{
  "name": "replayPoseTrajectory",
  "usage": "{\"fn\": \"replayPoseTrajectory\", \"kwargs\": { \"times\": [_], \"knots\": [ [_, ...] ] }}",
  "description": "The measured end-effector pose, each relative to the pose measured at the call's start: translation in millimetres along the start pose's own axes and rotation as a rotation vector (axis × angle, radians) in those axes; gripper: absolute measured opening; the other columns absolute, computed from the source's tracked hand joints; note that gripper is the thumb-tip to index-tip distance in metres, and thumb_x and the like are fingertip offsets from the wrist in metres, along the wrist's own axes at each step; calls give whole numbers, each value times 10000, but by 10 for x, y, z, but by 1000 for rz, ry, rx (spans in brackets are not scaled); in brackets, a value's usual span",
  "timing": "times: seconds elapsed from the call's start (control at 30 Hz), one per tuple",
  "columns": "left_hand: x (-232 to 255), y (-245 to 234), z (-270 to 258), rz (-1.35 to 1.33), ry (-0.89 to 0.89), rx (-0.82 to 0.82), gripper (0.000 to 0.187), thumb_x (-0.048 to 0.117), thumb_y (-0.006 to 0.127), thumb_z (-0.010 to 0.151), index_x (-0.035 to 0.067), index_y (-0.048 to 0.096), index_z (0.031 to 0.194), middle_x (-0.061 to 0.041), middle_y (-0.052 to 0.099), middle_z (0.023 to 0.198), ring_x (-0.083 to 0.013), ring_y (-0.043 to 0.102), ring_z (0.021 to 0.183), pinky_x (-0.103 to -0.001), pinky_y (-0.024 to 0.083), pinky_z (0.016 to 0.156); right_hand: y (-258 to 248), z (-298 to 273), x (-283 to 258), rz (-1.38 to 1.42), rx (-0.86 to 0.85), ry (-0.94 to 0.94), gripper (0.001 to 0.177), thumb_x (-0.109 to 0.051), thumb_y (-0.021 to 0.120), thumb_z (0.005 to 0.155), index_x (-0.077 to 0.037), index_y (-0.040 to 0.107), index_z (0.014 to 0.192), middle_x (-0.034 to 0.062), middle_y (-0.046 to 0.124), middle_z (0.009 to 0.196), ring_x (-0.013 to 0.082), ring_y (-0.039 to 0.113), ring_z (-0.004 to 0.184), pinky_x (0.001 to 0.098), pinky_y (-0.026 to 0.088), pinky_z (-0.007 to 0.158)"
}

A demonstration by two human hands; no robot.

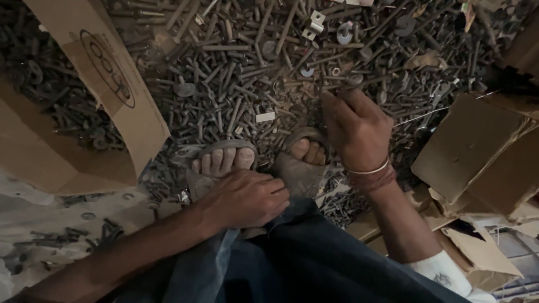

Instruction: Sorting through a pile of bolts, nuts, and washers on the floor.

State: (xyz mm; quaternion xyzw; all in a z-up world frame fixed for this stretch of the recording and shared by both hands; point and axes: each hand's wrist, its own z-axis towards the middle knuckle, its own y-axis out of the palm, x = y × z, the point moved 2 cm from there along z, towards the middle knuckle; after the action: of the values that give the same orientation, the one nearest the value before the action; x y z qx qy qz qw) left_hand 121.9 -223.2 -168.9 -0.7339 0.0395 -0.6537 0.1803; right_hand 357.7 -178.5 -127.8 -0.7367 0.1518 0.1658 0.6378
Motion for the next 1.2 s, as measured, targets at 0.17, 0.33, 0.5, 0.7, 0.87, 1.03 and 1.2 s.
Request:
{"fn": "replayPoseTrajectory", "kwargs": {
  "times": [0.17, 0.33, 0.5, 0.7, 0.87, 1.03, 1.2],
  "knots": [
    [-43, 101, -32, -6, 58, 97, 223, 250, 643, 1033, 90, 645, 878, -49, 547, 751, -212, 573, 637, -400, 531, 569, -34, 43, -42, -43, -33, 109, 100, -70, 800, 926, -42, 759, 1013, 111, 681, 987, 310, 671, 801, 405, 531, 658],
    [-9, 33, -16, -1, 37, 52, 249, 256, 647, 1046, 77, 635, 874, -59, 552, 764, -216, 590, 660, -406, 546, 594, -1, 90, -74, 28, -35, 5, 149, -77, 822, 937, -58, 777, 1079, 88, 620, 887, 262, 635, 744, 391, 504, 622],
    [16, -11, 1, -1, 23, 33, 262, 261, 646, 1048, 68, 631, 872, -65, 555, 766, -219, 597, 666, -414, 544, 594, 111, 201, -178, -5, -42, -134, 234, -79, 829, 913, -89, 808, 1145, 72, 602, 841, 233, 606, 696, 375, 447, 541],
    [-15, 4, -22, 31, 11, 25, 264, 276, 609, 1065, 79, 624, 889, -62, 543, 792, -224, 581, 695, -412, 547, 668, 108, 89, 28, 45, -14, -89, 154, -81, 824, 954, -87, 730, 1077, 73, 611, 888, 270, 638, 806, 383, 505, 658],
    [-59, 191, -73, 74, 80, 24, 298, 270, 574, 1109, 122, 616, 853, -69, 528, 773, -247, 555, 681, -431, 533, 687, -51, 177, -149, 152, -10, 124, 175, -20, 843, 962, -29, 747, 1108, 139, 664, 980, 280, 669, 815, 401, 522, 679],
    [-15, -2, -52, -10, 26, 50, 269, 250, 605, 1068, 82, 626, 859, -73, 547, 747, -246, 578, 665, -449, 532, 626, 164, 299, -432, 292, -45, -101, 220, -39, 832, 889, -50, 734, 1086, 110, 689, 1026, 297, 689, 904, 393, 556, 751],
    [62, -172, -7, -8, -17, 73, 238, 218, 676, 985, 67, 624, 808, -79, 562, 722, -248, 611, 656, -441, 538, 589, 280, 270, -548, 249, -65, -104, 277, -69, 832, 896, -25, 752, 1157, 128, 665, 1016, 327, 666, 912, 417, 546, 764]
  ]
}}
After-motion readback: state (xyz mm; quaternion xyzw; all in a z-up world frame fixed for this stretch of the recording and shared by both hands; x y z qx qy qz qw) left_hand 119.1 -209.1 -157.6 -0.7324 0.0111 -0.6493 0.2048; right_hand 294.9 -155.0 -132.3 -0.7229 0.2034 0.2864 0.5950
